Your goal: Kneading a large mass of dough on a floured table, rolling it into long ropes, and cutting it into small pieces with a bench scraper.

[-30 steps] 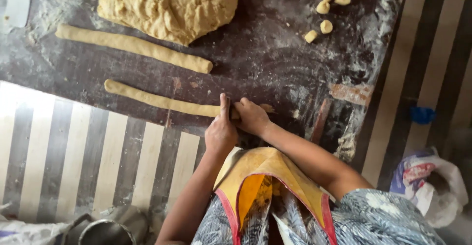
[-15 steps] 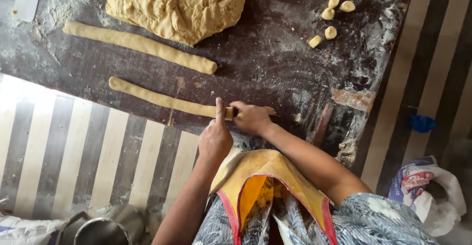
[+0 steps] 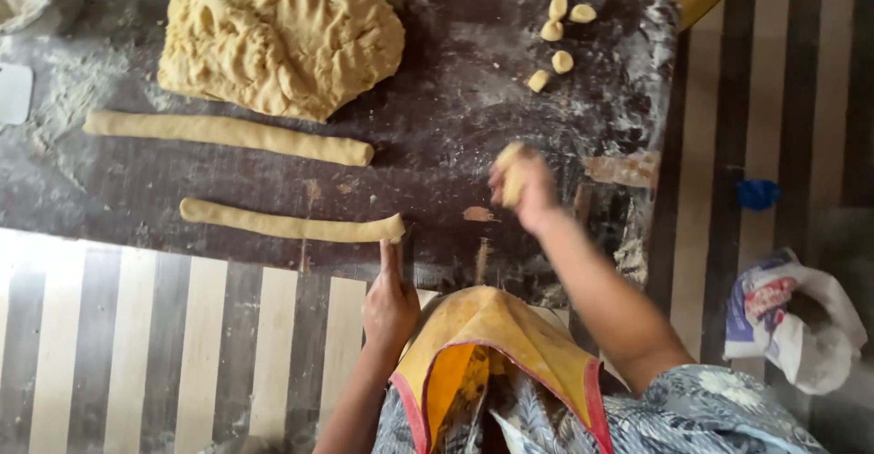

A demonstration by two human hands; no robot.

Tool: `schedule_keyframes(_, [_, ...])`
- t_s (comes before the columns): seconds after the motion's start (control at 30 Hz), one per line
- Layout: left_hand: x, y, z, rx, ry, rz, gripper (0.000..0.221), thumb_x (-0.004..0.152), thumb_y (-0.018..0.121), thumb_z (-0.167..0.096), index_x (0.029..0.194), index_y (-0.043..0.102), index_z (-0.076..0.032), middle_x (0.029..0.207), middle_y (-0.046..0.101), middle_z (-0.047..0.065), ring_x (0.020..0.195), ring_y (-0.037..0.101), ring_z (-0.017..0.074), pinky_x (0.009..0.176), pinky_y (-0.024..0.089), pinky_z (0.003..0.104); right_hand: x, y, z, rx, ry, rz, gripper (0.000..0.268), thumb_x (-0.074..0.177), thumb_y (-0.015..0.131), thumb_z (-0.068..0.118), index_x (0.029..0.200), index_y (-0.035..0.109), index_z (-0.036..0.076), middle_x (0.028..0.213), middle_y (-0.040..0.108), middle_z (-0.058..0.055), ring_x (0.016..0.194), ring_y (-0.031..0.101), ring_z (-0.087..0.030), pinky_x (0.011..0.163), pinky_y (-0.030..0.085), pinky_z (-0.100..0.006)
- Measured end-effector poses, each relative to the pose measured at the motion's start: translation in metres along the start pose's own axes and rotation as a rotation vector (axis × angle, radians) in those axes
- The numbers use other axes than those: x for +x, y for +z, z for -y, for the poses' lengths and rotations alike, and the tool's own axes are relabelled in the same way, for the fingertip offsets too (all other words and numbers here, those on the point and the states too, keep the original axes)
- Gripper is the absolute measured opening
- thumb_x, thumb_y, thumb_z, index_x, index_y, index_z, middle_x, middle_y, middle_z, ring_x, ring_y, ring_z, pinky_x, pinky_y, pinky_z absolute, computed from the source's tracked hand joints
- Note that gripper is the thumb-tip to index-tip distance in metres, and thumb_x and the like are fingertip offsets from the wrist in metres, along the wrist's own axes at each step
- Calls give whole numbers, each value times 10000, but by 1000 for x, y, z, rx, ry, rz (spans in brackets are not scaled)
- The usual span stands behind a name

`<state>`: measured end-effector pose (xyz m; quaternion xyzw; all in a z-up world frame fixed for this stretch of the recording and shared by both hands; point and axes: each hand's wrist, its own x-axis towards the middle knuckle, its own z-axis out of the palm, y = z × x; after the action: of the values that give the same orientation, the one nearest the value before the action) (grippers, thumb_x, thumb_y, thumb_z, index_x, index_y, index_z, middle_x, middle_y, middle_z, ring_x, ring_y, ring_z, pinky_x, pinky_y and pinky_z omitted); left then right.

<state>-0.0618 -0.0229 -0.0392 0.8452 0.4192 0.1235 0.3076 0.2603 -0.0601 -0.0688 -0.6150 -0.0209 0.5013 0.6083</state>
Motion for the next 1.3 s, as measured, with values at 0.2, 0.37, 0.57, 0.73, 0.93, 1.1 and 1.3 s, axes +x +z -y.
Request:
schedule_keyframes(0.2, [1,-12,3,-104,2,-23,864,856,575,-51,1613,160,-27,1359,668,154,774,699,390,594,556,487,16,-52,49,-117,-474,-313,471,1021,585,307,1459,529,141,1392,595,-21,1148,644,-113,892,598,-346])
schedule_keyframes(0.37, [20,-41,3,-150,-139,-89,813,917,563,-65,1629,169,-81,1232,689,240,703,700,406,575,548,499,5,4,-12,-368,-457,-130,259,1015,647,251,1158,649,35,1259,711,-139,982,691,-216,813,617,-405])
schedule_keyframes(0.57, [47,-69,-5,-90,-129,-88,846,914,573,-45,1655,184,-166,1187,708,282,813,690,466,628,531,548,-35,109,-64,-1176,-428,415,639,847,809,299,1412,561,131,1456,551,-105,1039,689,-217,869,579,-380])
schedule_keyframes(0.73, [59,-68,-36,96,-306,237,850,966,611,-210,1650,106,-214,938,701,249,760,706,407,647,547,524,-33,132,-82,-1445,-691,455,637,812,816,306,1353,531,128,1195,570,-108,1099,651,-304,890,577,-444])
schedule_keyframes(0.93, [58,-23,-10,117,-215,119,901,891,582,-78,1658,120,-175,951,701,257,769,699,434,644,555,531,-22,125,-97,-1414,-805,418,454,882,727,180,1305,564,148,1114,559,-116,1030,656,-325,847,575,-464])
schedule_keyframes(1.1, [51,-43,-10,12,-192,58,863,918,586,-114,1651,137,-191,953,708,237,755,692,438,623,537,546,-16,116,-89,-1326,-748,425,365,834,765,225,1158,622,135,1151,598,-125,1032,661,-336,855,574,-453])
schedule_keyframes(1.3, [33,-63,-7,48,-238,-11,883,874,524,-27,1653,146,-200,945,697,231,717,673,436,578,518,552,16,93,-129,-568,-94,458,363,892,735,200,1220,685,52,1093,746,-76,960,676,-164,866,568,-327])
